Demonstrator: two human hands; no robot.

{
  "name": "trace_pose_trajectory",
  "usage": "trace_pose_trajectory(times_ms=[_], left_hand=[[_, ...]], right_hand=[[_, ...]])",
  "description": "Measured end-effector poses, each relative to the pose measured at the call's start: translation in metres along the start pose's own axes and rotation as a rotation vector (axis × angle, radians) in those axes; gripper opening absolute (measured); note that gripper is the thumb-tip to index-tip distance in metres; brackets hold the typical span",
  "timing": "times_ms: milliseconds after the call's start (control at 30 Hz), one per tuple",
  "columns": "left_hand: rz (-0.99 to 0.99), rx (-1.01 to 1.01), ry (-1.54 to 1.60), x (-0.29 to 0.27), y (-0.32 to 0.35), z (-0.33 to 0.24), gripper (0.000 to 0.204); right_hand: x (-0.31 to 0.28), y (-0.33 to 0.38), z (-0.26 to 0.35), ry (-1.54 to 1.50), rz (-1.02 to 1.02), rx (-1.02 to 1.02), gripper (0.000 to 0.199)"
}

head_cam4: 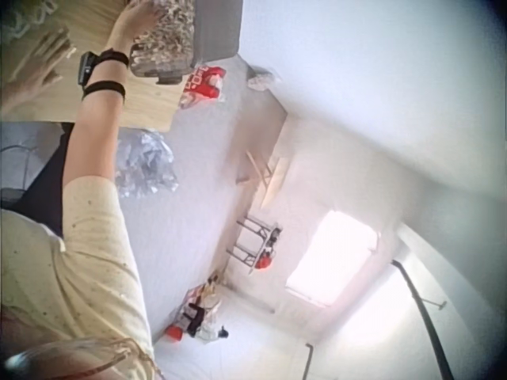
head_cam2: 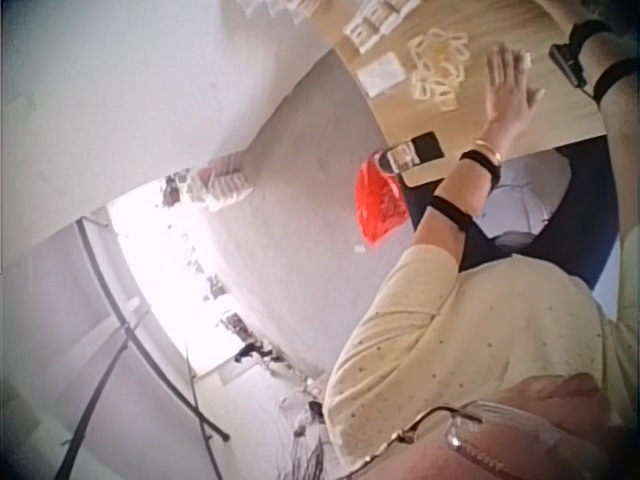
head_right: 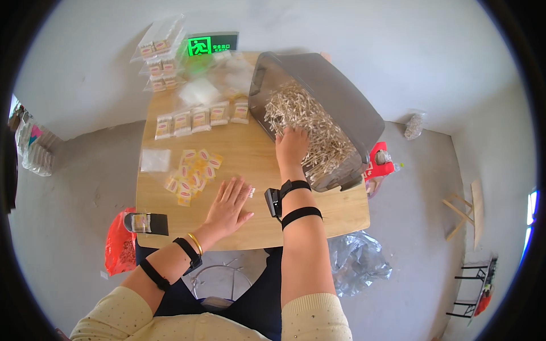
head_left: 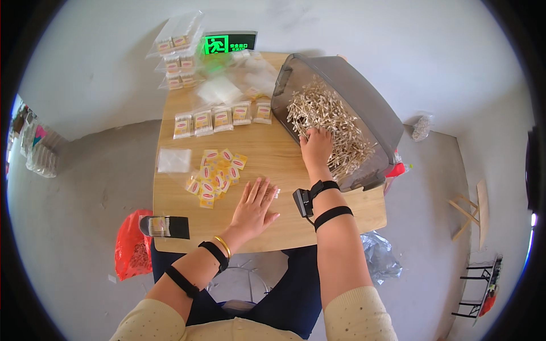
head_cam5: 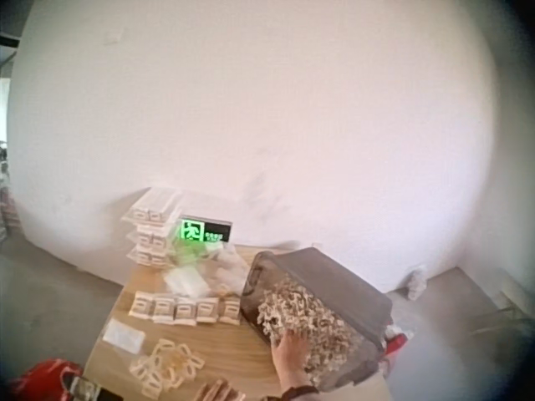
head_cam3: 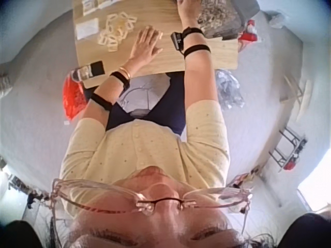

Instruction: Counting and placing cotton swabs into individual plastic pouches at a workstation.

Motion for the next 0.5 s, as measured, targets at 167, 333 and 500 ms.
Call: trace_pose_trajectory(times_ms=[167,333,500], left_hand=[[-0.009,0.037,0.021,-0.003,0.002,-0.006,0.075],[0.028,0.020,0.020,0.000,0.014,-0.009,0.075],[0.035,0.021,0.056,0.003,0.032,-0.020,0.074]], right_hand=[[0.010,-0.003,-0.005,-0.003,-0.048,0.003,0.021],[0.007,0.027,0.001,-0.220,0.010,-0.075,0.019],[0.009,0.100,0.025,-0.424,0.318,-0.188,0.017]])
Point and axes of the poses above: each hand's wrist, its own y-axis away from the middle knuckle, its own x-axis out of the palm, z = x × y, the point moved 9 cm from there along -y, towards the middle knuckle, and after that the axes turned 4 degrees about x, right-handed, at the moved point
